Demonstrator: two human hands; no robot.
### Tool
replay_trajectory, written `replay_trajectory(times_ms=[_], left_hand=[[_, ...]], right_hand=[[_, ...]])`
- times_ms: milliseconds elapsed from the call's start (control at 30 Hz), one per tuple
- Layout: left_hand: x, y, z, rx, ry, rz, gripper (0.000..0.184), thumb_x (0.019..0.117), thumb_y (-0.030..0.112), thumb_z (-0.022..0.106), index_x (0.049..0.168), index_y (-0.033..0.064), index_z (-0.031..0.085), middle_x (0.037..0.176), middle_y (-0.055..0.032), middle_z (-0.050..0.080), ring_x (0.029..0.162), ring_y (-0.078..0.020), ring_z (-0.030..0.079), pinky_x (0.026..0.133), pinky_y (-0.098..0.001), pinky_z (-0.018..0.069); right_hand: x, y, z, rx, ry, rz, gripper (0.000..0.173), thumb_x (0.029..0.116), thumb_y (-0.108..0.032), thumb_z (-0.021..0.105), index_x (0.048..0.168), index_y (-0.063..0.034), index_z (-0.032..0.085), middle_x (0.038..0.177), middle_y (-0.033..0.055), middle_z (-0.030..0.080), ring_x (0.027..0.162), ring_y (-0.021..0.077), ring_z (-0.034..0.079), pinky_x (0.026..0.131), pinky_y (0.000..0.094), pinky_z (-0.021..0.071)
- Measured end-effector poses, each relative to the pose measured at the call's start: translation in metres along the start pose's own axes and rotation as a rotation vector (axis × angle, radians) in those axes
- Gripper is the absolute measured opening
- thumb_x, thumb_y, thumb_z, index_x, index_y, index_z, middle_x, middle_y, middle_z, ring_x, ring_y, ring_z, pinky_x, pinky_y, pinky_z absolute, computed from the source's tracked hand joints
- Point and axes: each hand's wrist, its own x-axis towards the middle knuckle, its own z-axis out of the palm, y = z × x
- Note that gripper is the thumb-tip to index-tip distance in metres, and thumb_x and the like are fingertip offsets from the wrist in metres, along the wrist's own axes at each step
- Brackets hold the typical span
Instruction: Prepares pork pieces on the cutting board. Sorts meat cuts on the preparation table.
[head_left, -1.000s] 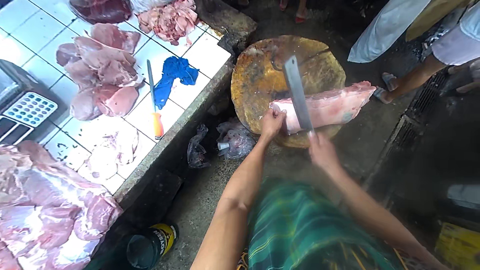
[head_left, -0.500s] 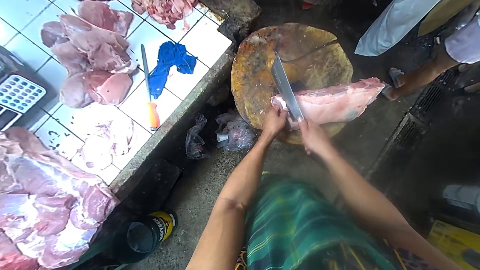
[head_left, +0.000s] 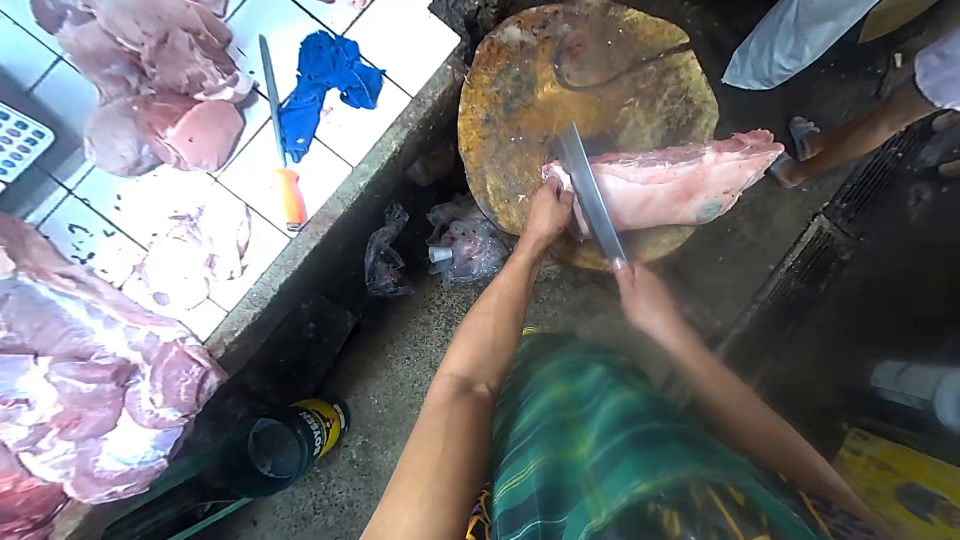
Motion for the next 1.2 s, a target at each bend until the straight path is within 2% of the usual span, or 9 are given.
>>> replay_trajectory(times_ms=[167,300,400,467,567,733,1000,1067,1200], left_hand=[[0.001,-0.012,0.001,-0.221,0.031,-0.096,0.031,0.1039,0.028,0.053,0.115,0.0022,0.066,0.099,-0.0156,0.071,0.09,-0.027,0.07,0.084,-0.0512,0.0567],[-0.002,-0.017,0.005,-0.555,0.01,-0.21,0.048,0.1114,0.039,0.033,0.117,0.0024,0.063,0.088,-0.0102,0.073,0.073,-0.0195,0.07,0.067,-0.0392,0.0599],[-0.007,-0.015,-0.001,-0.379,-0.071,-0.177,0.055,0.1043,0.054,0.05,0.12,0.0025,0.063,0.1,-0.0141,0.071,0.087,-0.0251,0.072,0.08,-0.0476,0.061],[-0.008,-0.009,-0.006,-0.247,-0.078,-0.134,0.045,0.1012,0.045,0.058,0.111,0.0016,0.065,0.098,-0.0162,0.07,0.091,-0.0283,0.07,0.083,-0.0526,0.0573],[-0.007,-0.014,-0.005,-0.293,-0.081,-0.122,0.035,0.1059,0.033,0.047,0.107,0.0026,0.066,0.095,-0.0145,0.069,0.087,-0.0253,0.067,0.079,-0.0493,0.0553],[-0.012,-0.015,-0.001,-0.413,-0.158,-0.108,0.039,0.1092,0.037,0.044,0.109,0.0032,0.065,0.089,-0.01,0.072,0.078,-0.0192,0.07,0.073,-0.041,0.06],[-0.006,-0.011,0.006,-0.286,-0.133,-0.02,0.034,0.1092,0.033,0.051,0.1,0.0027,0.06,0.082,-0.0095,0.067,0.072,-0.0189,0.066,0.07,-0.0406,0.0572],[-0.004,-0.011,0.005,-0.261,-0.104,-0.018,0.032,0.1082,0.032,0.052,0.103,0.0022,0.062,0.086,-0.0114,0.068,0.076,-0.0211,0.067,0.074,-0.0435,0.0566],[-0.004,-0.011,0.006,-0.246,-0.06,-0.025,0.032,0.1077,0.031,0.053,0.11,0.0011,0.063,0.094,-0.0139,0.069,0.084,-0.0236,0.069,0.082,-0.0465,0.0569]], right_hand=[[-0.035,0.042,0.01,-0.069,-0.017,-0.027,0.064,0.1086,-0.058,0.026,0.128,-0.0066,0.058,0.096,0.0179,0.068,0.091,0.0344,0.07,0.083,0.0568,0.0555],[-0.046,0.077,0.023,0.072,0.089,-0.073,0.062,0.1076,-0.06,0.028,0.12,-0.0091,0.062,0.079,0.0095,0.065,0.071,0.026,0.066,0.069,0.0506,0.0568],[-0.038,0.057,0.023,0.197,0.19,-0.168,0.06,0.1085,-0.056,0.028,0.117,-0.0076,0.061,0.071,0.0064,0.061,0.06,0.0222,0.062,0.059,0.0473,0.0563],[-0.02,0.026,0.012,0.247,0.165,-0.169,0.059,0.1092,-0.054,0.029,0.12,-0.0059,0.061,0.075,0.0085,0.063,0.061,0.0235,0.064,0.061,0.0474,0.0583],[0.011,-0.017,0.0,0.276,0.098,-0.11,0.065,0.1068,-0.063,0.028,0.124,-0.0085,0.059,0.079,0.0122,0.065,0.06,0.0271,0.065,0.06,0.0492,0.0594],[0.046,-0.051,-0.001,0.134,0.081,-0.09,0.069,0.1042,-0.069,0.025,0.121,-0.0105,0.058,0.08,0.0162,0.065,0.06,0.0323,0.066,0.057,0.0547,0.0579],[0.035,-0.034,0.0,0.044,0.039,-0.046,0.074,0.1017,-0.073,0.022,0.13,-0.0121,0.053,0.079,0.0177,0.064,0.054,0.0328,0.063,0.051,0.0543,0.0552],[0.025,-0.026,0.002,0.032,0.048,-0.03,0.077,0.0992,-0.077,0.021,0.124,-0.0116,0.053,0.08,0.0178,0.063,0.054,0.0326,0.063,0.05,0.0535,0.055],[0.017,-0.013,0.011,-0.024,0.068,-0.042,0.068,0.1055,-0.066,0.025,0.123,-0.0075,0.055,0.086,0.0193,0.066,0.073,0.0373,0.068,0.064,0.0584,0.0562]])
